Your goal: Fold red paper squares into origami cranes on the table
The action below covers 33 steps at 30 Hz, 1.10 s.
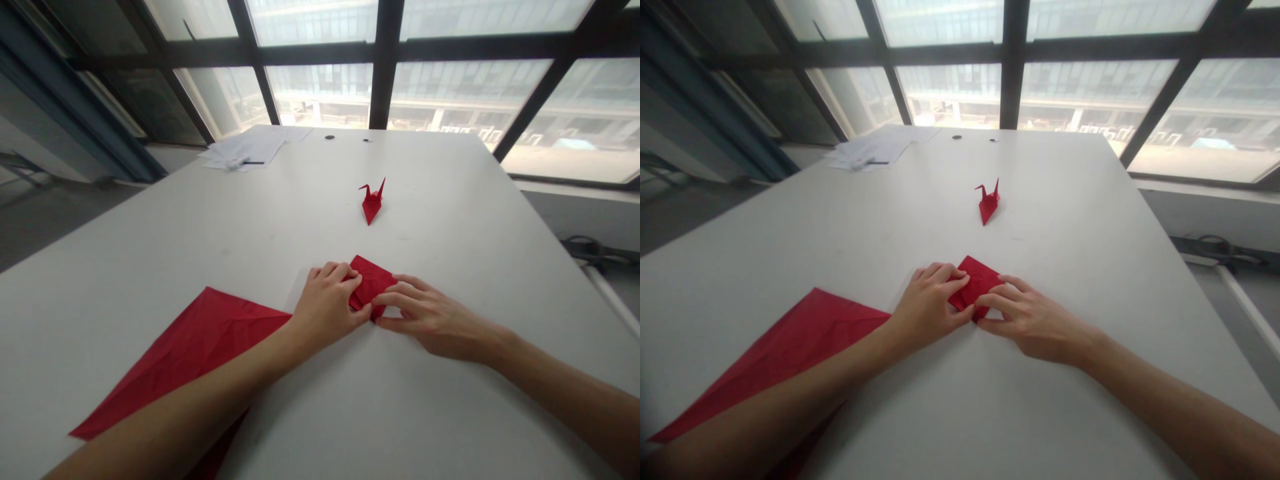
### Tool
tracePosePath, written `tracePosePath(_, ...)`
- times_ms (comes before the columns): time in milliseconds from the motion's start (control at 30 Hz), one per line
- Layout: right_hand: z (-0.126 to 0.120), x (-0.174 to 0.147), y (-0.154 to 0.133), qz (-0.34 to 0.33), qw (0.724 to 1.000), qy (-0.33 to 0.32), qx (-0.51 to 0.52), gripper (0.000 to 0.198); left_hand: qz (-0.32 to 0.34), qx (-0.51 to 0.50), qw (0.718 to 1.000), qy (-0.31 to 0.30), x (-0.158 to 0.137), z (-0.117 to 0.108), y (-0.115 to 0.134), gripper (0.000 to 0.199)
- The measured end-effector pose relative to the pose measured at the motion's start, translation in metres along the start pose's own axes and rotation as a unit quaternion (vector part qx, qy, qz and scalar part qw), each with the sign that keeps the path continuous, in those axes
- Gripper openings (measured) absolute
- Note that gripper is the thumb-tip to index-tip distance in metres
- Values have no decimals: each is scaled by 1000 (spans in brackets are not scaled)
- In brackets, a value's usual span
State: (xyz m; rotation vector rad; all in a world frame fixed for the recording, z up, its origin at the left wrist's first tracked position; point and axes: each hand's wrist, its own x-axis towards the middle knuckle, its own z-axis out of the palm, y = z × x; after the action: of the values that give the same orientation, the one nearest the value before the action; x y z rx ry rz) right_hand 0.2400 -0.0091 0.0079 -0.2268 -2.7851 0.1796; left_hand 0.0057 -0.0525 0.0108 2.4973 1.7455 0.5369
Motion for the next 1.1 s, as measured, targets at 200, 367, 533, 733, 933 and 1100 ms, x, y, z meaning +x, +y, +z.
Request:
tracePosePath(200, 0, 0, -1, 10, 1000, 2, 7, 43, -1, 0, 1000, -3, 0, 0, 0, 35)
tracePosePath(367, 7, -2, 3, 26, 997, 40, 57, 40, 2, -2, 1000, -5, 0, 0, 0, 40)
tracePosePath(533, 10, -3, 4, 51, 996, 32, 61, 46, 1, -7, 1000, -7, -1, -1, -1, 39)
tracePosePath(733, 6, -1, -1, 62, 997, 2, 47, 49, 4, -8, 1000, -5, -1, -1, -2, 41)
tracePosePath(933, 7, -1, -2, 68, 997, -11, 40, 54, 1, -22, 1000, -3, 2, -1, -5, 25)
tracePosePath(1100, 9, -1, -2, 65, 997, -9, 48, 48, 9, -53, 999, -2, 5, -2, -16, 28)
